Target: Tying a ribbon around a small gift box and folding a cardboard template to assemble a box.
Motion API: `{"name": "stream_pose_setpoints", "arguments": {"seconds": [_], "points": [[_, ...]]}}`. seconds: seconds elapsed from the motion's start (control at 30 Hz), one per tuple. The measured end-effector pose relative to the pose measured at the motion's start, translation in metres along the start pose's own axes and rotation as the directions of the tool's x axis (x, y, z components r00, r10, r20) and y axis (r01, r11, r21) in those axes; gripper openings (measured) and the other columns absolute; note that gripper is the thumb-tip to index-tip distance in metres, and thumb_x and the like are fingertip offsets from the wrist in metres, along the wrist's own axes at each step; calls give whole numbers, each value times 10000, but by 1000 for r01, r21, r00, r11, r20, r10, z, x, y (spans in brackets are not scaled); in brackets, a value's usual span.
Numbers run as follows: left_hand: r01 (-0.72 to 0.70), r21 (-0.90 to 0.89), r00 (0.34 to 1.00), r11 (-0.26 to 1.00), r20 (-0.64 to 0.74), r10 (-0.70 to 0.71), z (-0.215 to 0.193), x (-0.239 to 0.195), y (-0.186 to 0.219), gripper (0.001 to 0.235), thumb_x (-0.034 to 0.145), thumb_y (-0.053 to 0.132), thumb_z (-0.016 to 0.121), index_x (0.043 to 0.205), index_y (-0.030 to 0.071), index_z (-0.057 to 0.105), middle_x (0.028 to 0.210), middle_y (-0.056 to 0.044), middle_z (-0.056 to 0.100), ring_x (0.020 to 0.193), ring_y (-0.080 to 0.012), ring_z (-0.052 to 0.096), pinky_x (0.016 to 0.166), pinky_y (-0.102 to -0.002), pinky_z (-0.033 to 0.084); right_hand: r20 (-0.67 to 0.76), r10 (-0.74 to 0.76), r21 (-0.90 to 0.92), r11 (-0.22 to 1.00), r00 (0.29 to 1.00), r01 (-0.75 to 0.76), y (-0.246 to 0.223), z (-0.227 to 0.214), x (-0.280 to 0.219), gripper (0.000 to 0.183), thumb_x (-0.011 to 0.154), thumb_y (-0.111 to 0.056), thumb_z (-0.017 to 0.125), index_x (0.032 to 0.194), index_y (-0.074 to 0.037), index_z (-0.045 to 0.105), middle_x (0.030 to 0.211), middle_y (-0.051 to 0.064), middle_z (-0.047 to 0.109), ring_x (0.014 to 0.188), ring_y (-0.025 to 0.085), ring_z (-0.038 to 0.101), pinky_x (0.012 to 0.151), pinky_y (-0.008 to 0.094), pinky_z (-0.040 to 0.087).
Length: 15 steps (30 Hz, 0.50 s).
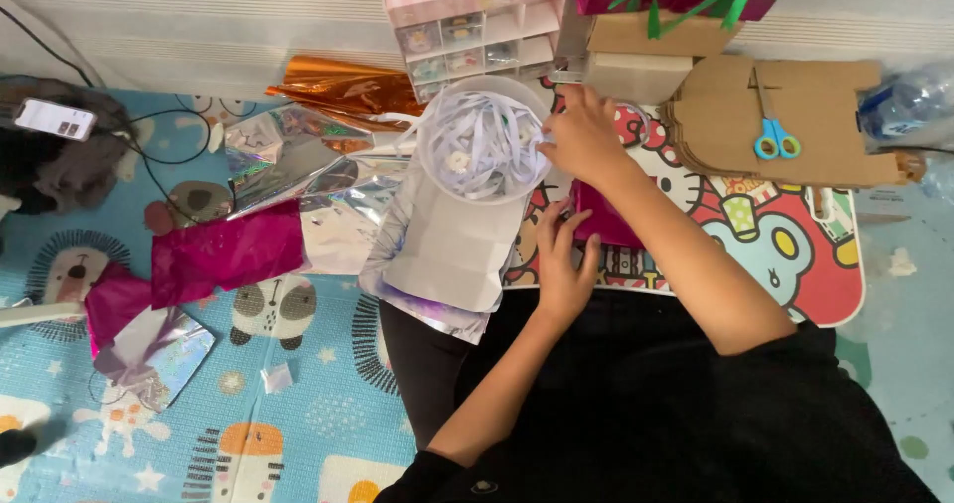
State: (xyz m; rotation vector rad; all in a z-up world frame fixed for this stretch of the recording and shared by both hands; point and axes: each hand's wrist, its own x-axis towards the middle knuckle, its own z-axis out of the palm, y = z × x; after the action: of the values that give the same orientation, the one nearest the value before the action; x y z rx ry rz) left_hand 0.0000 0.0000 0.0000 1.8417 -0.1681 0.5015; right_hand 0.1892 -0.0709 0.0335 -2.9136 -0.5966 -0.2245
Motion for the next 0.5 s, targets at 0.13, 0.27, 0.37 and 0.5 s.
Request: {"name": "stream_pose_setpoints", "arguments": {"seconds": [0.13, 0.27, 0.37, 0.5], "points": [[-14, -19, 1000, 1000, -7, 14, 1, 1, -4, 298, 1013, 145, 624, 1306, 100, 592, 1417, -144, 422, 1463, -431, 343, 1182, -544, 351, 8, -37, -57, 998, 999, 37, -6, -20, 12, 106, 850, -277, 764, 823, -180, 794, 1375, 66, 576, 1263, 325, 451, 975, 519, 325], [-30, -11, 999, 999, -10, 30, -3, 2, 5, 321, 969, 96, 623, 1284, 50, 578, 1413, -161, 445, 1412, -416, 397, 1156, -515, 387, -152, -91, 35, 995, 984, 97, -13, -47, 3, 122, 881, -264, 708, 839, -169, 772, 1353, 33, 583, 1186, 310, 510, 947, 488, 360], [-31, -19, 999, 999, -16, 31, -4, 4, 10, 351, 909, 28, 638, 1254, -2, 576, 1424, -195, 455, 1372, -386, 443, 1163, -466, 391, -138, -98, 41, 994, 986, 105, -12, -41, 2, 165, 851, -285, 722, 893, -138, 785, 1433, 76, 519, 1185, 336, 455, 944, 499, 327], [-46, 13, 999, 999, -11, 46, 0, 2, 4, 269, 1037, 122, 576, 1301, 73, 564, 1393, -166, 442, 1435, -469, 363, 1134, -601, 381, 147, 28, -105, 994, 989, -12, -10, -4, 8, 254, 802, -387, 758, 872, -147, 804, 1447, 131, 539, 1330, 396, 405, 1002, 624, 263]]}}
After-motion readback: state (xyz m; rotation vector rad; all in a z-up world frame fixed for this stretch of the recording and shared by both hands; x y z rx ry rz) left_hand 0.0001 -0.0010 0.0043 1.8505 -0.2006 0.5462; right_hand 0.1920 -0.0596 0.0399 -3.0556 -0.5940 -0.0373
